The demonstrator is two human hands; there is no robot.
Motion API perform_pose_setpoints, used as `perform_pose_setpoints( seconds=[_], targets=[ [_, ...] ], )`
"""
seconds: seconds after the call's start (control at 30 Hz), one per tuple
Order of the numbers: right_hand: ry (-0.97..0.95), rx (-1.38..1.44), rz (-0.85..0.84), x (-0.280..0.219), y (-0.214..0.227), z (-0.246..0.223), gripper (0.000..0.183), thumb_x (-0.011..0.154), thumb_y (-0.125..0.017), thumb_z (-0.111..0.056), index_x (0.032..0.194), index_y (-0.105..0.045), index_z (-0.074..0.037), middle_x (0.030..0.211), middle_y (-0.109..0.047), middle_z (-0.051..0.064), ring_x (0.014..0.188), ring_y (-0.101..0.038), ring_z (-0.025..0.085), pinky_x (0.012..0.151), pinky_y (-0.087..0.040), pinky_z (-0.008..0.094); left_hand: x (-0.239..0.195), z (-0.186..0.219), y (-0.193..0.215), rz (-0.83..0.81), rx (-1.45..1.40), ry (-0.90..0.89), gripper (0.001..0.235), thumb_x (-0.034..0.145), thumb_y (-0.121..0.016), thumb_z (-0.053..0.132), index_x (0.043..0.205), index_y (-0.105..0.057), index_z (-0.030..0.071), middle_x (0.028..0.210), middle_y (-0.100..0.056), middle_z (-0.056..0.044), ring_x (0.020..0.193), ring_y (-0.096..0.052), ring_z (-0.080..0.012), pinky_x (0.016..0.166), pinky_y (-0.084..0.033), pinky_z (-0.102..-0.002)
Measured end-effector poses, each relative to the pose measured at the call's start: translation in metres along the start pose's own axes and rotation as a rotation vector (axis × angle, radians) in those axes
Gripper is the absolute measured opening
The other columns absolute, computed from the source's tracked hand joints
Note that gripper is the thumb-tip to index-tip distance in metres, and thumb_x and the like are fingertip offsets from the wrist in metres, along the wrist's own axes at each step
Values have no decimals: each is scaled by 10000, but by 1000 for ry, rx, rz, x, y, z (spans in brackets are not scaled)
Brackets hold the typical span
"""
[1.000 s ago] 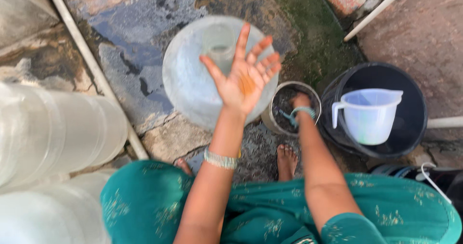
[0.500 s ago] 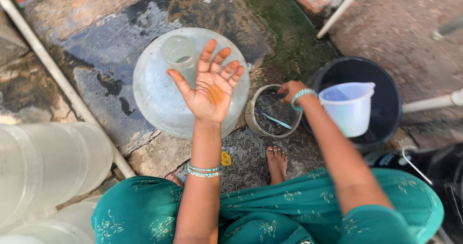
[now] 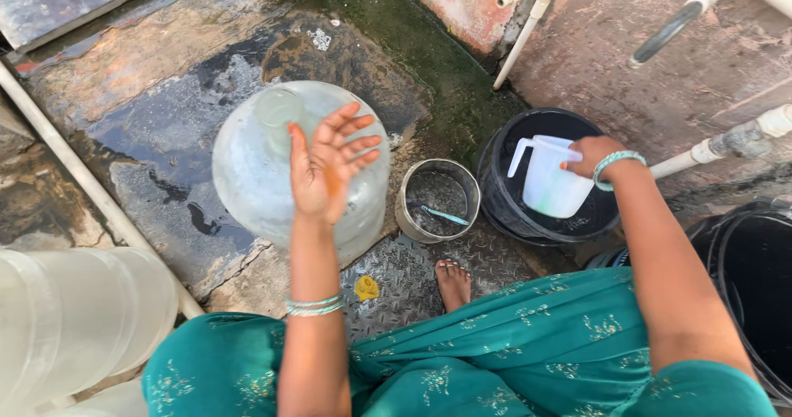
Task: The person repeatedly rinses a large transparent water container by filling it with water from a tap, shaking it, and pouring it out. The person also uses a small brush to scrub the inside of the container and pours water from a jug into the container.
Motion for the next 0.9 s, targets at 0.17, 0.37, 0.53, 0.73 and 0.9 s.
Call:
perform_pose_setpoints(
  seconds=[0.17, 0.37, 0.53, 0.73, 0.9],
  targets=[
    [-132, -201, -35, 25, -20, -6, 502, 854, -702, -411, 1292, -717, -165, 1299, -697, 178, 1217, -659, 361, 1045, -512, 510, -26, 63, 22, 242, 503, -334, 410, 1109, -586, 373, 1324, -609, 25, 1178, -690, -148, 992, -690, -205, 879, -562, -323],
    [106, -668, 91, 48, -86, -75, 305, 1004, -556, -361, 1217, -749, -260, 1320, -689, 3, 1313, -576, 265, 1137, -328, 742, -41, 105, 72, 587, 611, -697, 246, 1092, -701, 97, 1308, -618, 14, 1149, -630, -131, 1019, -614, -155, 962, -517, -331],
    [126, -553, -14, 51, -86, -73, 429, 848, -739, -478, 1221, -732, -267, 1274, -706, 12, 1337, -550, 245, 1202, -299, 637, -24, 85, 75, 601, 1197, -616, 888, 873, -892, 371, 1516, -392, 17, 1535, -458, -190, 1450, -429, -306, 1242, -295, -487],
    [-41, 69, 199, 31, 1, -34, 497, 832, -752, -566, 1100, -822, -153, 1125, -762, 193, 1084, -714, 366, 989, -540, 444, -23, 51, 67, 588, 1878, -182, 1141, 708, -811, 669, 1471, -405, -77, 1491, -484, -259, 1455, -369, -425, 1220, -97, -597],
    [9, 156, 503, -34, 92, -55, 590, 819, -752, -647, 1104, -817, -134, 960, -767, 230, 953, -729, 414, 909, -570, 487, -22, 56, 65, 560, 1830, -223, 1143, 680, -817, 651, 1462, -418, -82, 1474, -511, -256, 1446, -392, -408, 1226, -119, -579]
  ],
)
Point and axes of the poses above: each hand's wrist, its own x-axis towards the middle knuckle, its own y-axis out of the back of the hand, z = x × y, the point moved 8 cm from there along x, towards the middle knuckle
